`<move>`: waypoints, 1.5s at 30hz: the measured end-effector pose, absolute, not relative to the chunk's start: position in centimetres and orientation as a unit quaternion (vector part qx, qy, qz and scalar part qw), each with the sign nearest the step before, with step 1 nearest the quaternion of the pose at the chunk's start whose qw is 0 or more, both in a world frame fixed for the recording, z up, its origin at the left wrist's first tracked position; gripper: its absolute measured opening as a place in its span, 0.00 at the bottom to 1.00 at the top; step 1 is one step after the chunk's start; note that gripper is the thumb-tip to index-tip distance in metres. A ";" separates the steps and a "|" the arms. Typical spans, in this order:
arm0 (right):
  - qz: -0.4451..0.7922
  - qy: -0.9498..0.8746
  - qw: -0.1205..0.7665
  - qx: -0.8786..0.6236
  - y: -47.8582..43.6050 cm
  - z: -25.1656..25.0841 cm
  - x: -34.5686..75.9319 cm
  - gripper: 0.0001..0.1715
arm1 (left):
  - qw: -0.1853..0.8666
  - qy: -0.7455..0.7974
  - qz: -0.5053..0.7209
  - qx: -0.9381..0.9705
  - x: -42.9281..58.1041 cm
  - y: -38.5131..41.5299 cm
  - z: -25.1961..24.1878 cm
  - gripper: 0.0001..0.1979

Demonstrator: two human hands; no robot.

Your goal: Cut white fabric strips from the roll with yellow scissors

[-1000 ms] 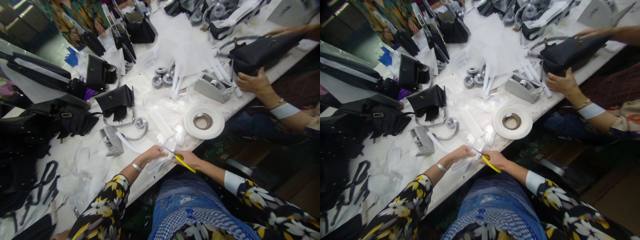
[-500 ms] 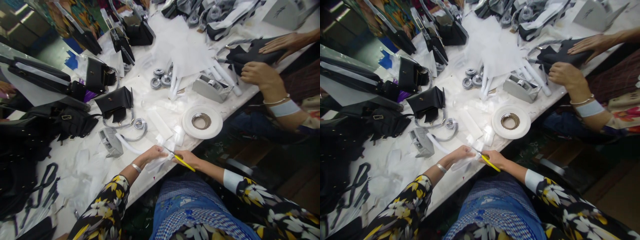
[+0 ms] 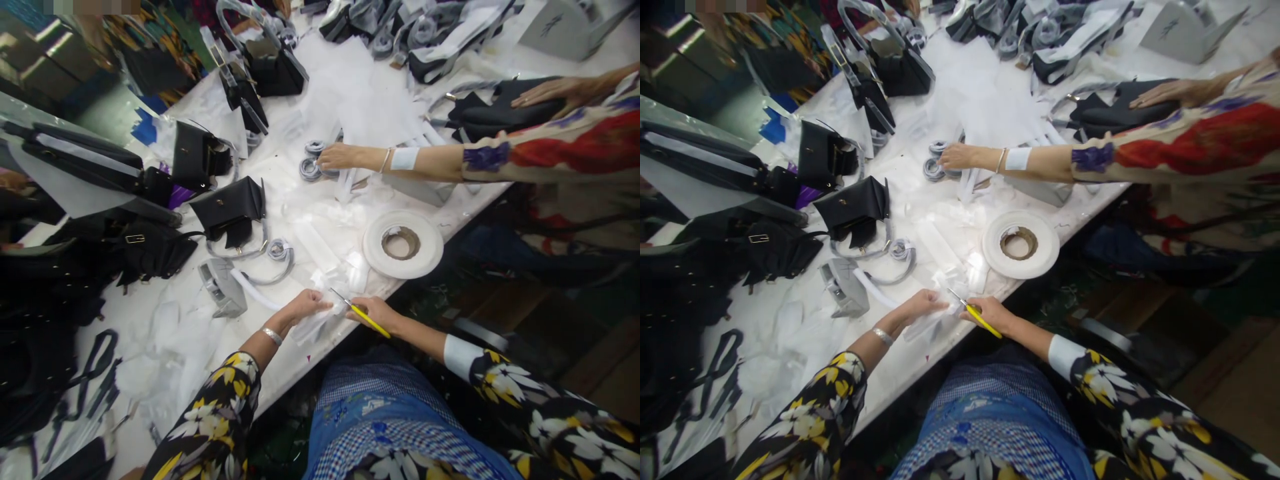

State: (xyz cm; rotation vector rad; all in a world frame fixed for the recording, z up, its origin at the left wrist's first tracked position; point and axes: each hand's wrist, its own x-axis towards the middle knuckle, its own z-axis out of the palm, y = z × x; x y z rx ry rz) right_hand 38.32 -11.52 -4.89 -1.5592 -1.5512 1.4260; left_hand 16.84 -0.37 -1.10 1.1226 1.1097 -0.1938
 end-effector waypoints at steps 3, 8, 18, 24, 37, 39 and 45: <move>0.528 -0.533 0.258 -0.609 -11.2 -4.4 38.2 0.25 | 0.692 0.490 -0.084 0.523 16.6 -0.7 -0.9 0.26; 0.560 -0.551 0.263 -0.560 -11.2 -2.8 38.0 0.25 | 0.672 0.523 -0.075 0.519 15.9 -1.1 -0.2 0.27; 0.639 -0.433 0.310 -0.554 -12.1 -1.5 36.2 0.30 | 0.752 0.417 -0.047 0.508 14.4 -1.6 1.8 0.23; 0.695 -0.266 0.415 -0.524 -10.0 0.3 33.1 0.33 | 0.759 0.357 -0.056 0.541 14.3 -3.0 2.9 0.21; 0.534 -0.429 0.431 -0.587 -7.2 -0.2 29.9 0.26 | 0.738 0.425 -0.080 0.518 10.4 -3.3 1.3 0.24; 0.523 -0.438 0.429 -0.592 -7.2 -0.4 29.1 0.25 | 0.737 0.425 -0.081 0.519 9.5 -3.5 1.1 0.25; 0.428 -0.490 0.395 -0.648 -7.4 -0.9 26.5 0.23 | 0.731 0.436 -0.074 0.519 8.0 -4.0 1.7 0.25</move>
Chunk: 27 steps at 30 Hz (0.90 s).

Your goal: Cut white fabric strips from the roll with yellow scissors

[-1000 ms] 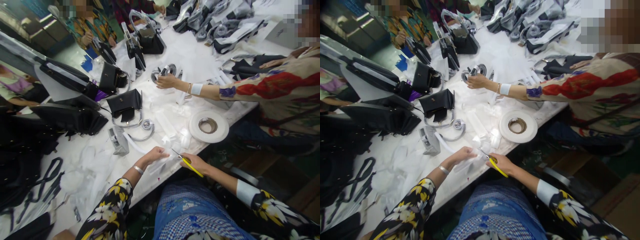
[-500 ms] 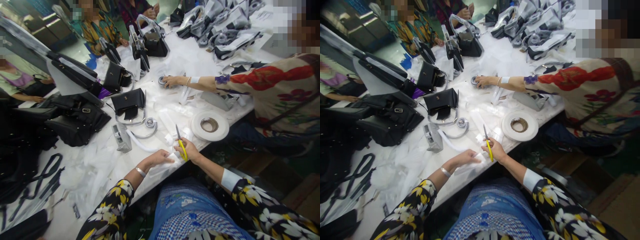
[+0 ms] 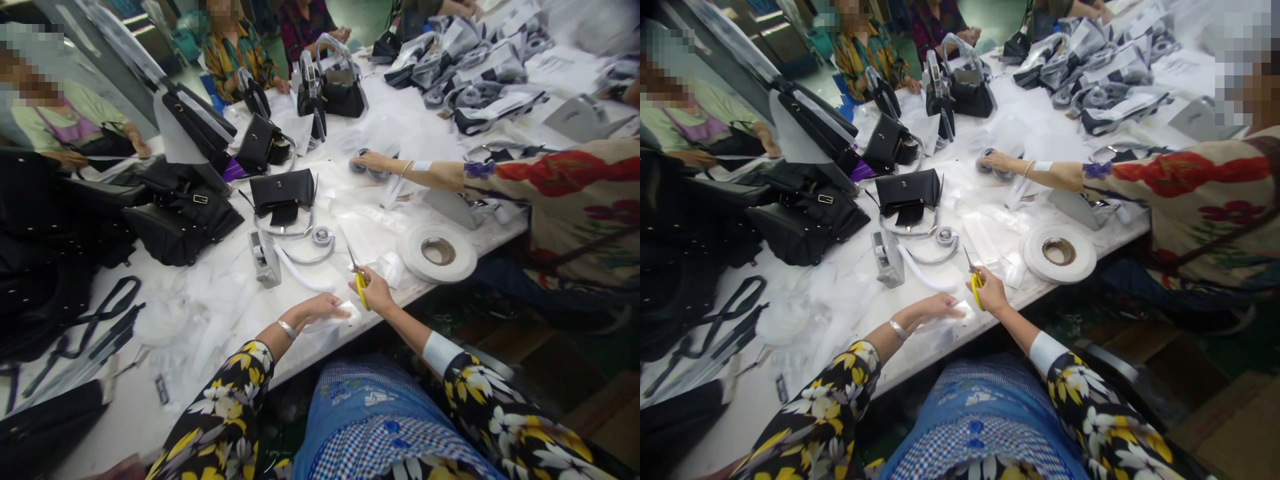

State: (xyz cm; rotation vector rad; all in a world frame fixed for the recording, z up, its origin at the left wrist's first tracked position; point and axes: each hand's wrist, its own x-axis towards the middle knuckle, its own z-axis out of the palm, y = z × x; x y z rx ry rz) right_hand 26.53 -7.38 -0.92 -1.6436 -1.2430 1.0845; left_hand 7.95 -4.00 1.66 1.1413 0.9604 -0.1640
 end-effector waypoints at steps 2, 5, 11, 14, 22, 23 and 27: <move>0.376 -0.519 0.382 -0.666 -6.8 -1.1 26.0 0.22 | 0.731 0.433 -0.065 0.523 7.5 -4.5 2.1 0.25; 0.293 -0.517 0.353 -0.723 -5.4 -1.2 26.7 0.22 | 0.736 0.385 -0.076 0.552 6.4 -6.1 2.3 0.23; 0.270 -0.558 0.256 -0.742 -6.1 -0.1 31.9 0.33 | 0.714 0.430 0.006 0.552 2.9 -8.5 0.6 0.24; 0.242 -0.556 0.246 -0.756 -8.1 0.3 32.9 0.35 | 0.693 0.476 0.058 0.538 1.6 -8.0 0.3 0.25; 0.251 -0.534 0.220 -0.777 -7.4 -2.4 31.7 0.37 | 0.712 0.559 0.158 0.394 -3.2 -9.0 0.5 0.25; 0.249 -0.548 0.210 -0.770 -7.2 -2.6 31.5 0.36 | 0.709 0.571 0.178 0.373 -4.3 -9.2 0.5 0.25; 0.236 -0.596 0.151 -0.753 -7.3 -2.3 30.2 0.31 | 0.698 0.607 0.219 0.309 -8.4 -10.2 -0.3 0.23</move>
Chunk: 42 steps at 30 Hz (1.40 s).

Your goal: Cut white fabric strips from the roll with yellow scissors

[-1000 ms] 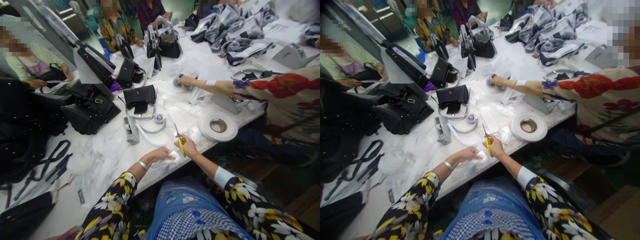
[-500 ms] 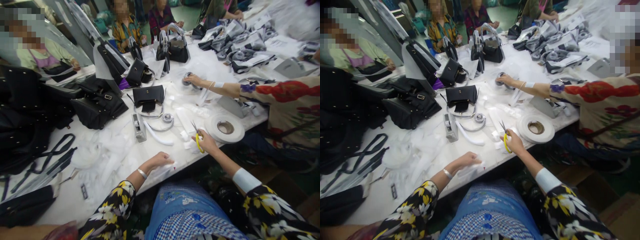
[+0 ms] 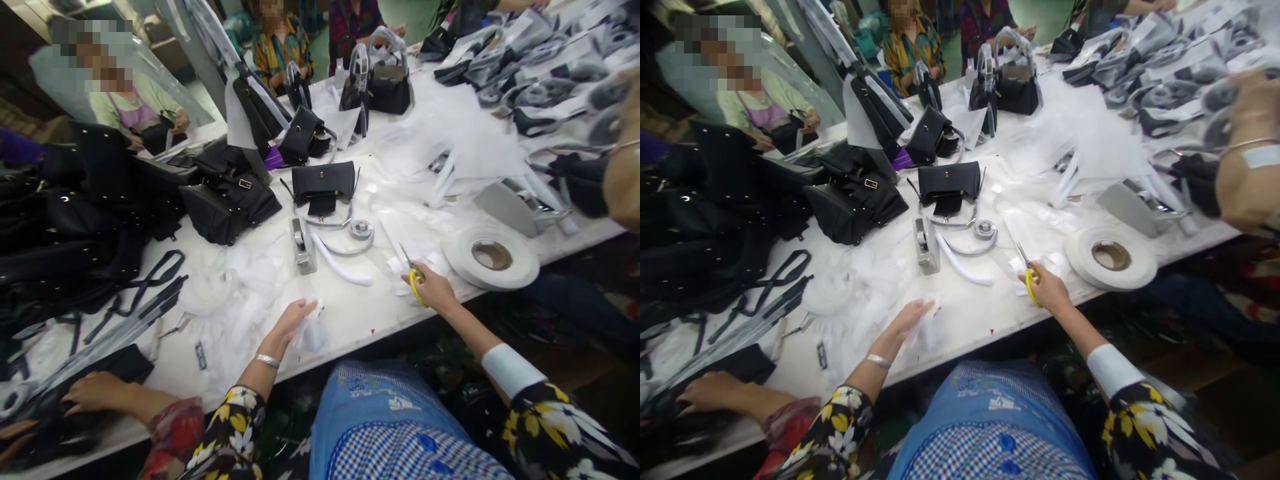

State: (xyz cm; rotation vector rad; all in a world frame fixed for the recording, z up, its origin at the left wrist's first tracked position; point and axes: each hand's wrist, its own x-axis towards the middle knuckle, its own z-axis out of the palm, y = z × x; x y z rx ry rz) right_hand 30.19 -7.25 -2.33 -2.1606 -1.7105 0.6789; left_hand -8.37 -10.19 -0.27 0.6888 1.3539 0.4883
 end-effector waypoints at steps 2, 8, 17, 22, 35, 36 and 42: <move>0.249 -0.616 0.100 -0.741 -7.5 -2.0 29.0 0.31 | 0.671 0.633 0.219 0.317 -9.4 -10.4 -1.3 0.23; 0.223 -0.670 0.099 -0.701 -7.5 -2.6 24.6 0.28 | 0.452 0.722 0.255 0.458 -9.6 -8.0 -6.0 0.19; 0.281 -0.631 0.173 -0.702 -6.3 -4.6 23.0 0.27 | 0.340 0.743 0.208 0.538 -10.2 -4.1 -8.0 0.22; 0.300 -0.605 0.190 -0.713 -7.1 -4.0 22.4 0.32 | 0.335 0.768 0.208 0.505 -8.3 -5.5 -7.1 0.15; 0.383 -0.613 0.169 -0.669 -10.5 -4.7 23.4 0.38 | 0.375 0.797 0.279 0.383 -6.0 -13.1 -6.8 0.14; 0.382 -0.612 0.168 -0.671 -10.5 -4.6 23.3 0.38 | 0.350 0.811 0.280 0.375 -7.3 -12.8 -6.9 0.15; 0.346 -0.636 0.137 -0.676 -9.6 -4.1 22.6 0.36 | 0.271 0.820 0.320 0.389 -12.4 -10.6 -7.5 0.29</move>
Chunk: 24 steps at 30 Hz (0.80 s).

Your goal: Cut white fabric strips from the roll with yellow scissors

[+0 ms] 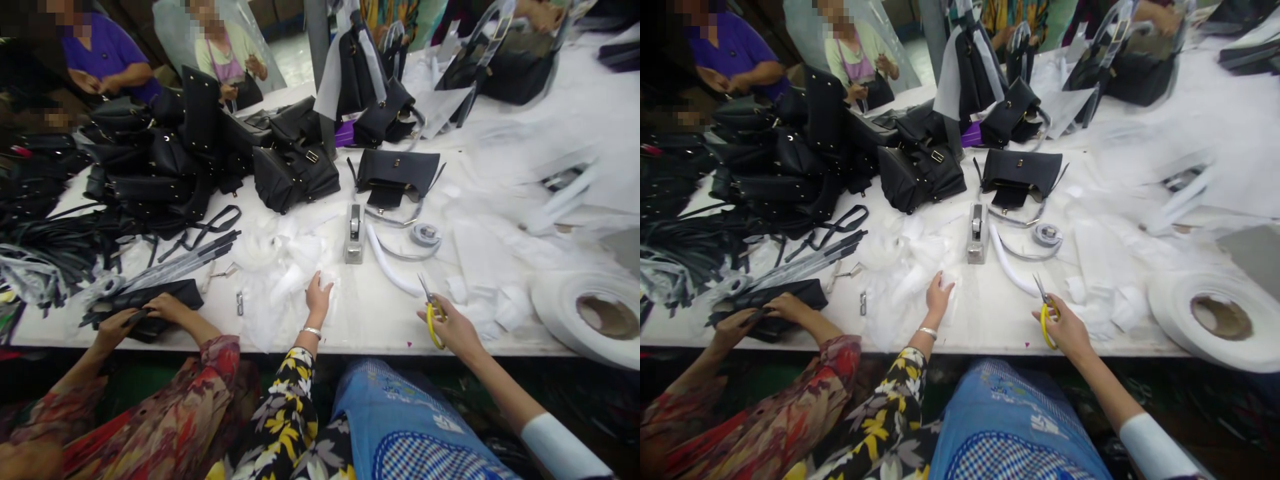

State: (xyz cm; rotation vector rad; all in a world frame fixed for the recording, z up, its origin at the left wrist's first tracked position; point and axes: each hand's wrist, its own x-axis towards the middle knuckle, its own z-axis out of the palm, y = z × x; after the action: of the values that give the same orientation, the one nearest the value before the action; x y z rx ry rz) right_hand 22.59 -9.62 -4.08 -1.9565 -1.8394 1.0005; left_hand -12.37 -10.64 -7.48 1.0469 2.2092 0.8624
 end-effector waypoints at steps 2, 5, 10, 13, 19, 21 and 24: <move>0.322 -0.648 0.116 -0.680 -9.4 -4.0 22.5 0.34 | 0.250 0.815 0.332 0.404 -13.0 -10.7 -7.5 0.33; 0.303 -0.650 0.106 -0.689 -9.3 -3.6 22.2 0.32 | 0.221 0.822 0.365 0.378 -13.9 -11.5 -7.6 0.29; 0.304 -0.658 0.111 -0.680 -9.0 -2.5 21.4 0.31 | 0.210 0.844 0.357 0.342 -15.4 -12.7 -7.5 0.19; 0.306 -0.667 0.104 -0.672 -8.8 -2.2 20.8 0.32 | 0.248 0.816 0.356 0.381 -15.7 -12.3 -7.3 0.16; 0.314 -0.684 0.112 -0.649 -9.3 -2.2 20.5 0.30 | 0.274 0.810 0.351 0.382 -15.4 -9.6 -6.9 0.23; 0.321 -0.680 0.120 -0.648 -9.7 -2.2 20.5 0.29 | 0.276 0.812 0.329 0.394 -15.5 -8.9 -6.7 0.22; 0.350 -0.670 0.138 -0.640 -10.2 -2.2 20.5 0.29 | 0.279 0.818 0.300 0.404 -15.9 -8.4 -6.4 0.16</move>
State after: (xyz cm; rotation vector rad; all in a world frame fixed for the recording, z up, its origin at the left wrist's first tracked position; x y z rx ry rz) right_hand 20.54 -10.19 -2.18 -1.8505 -1.9371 1.0132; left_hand -15.86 -8.35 -6.45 1.0830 2.1936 0.8046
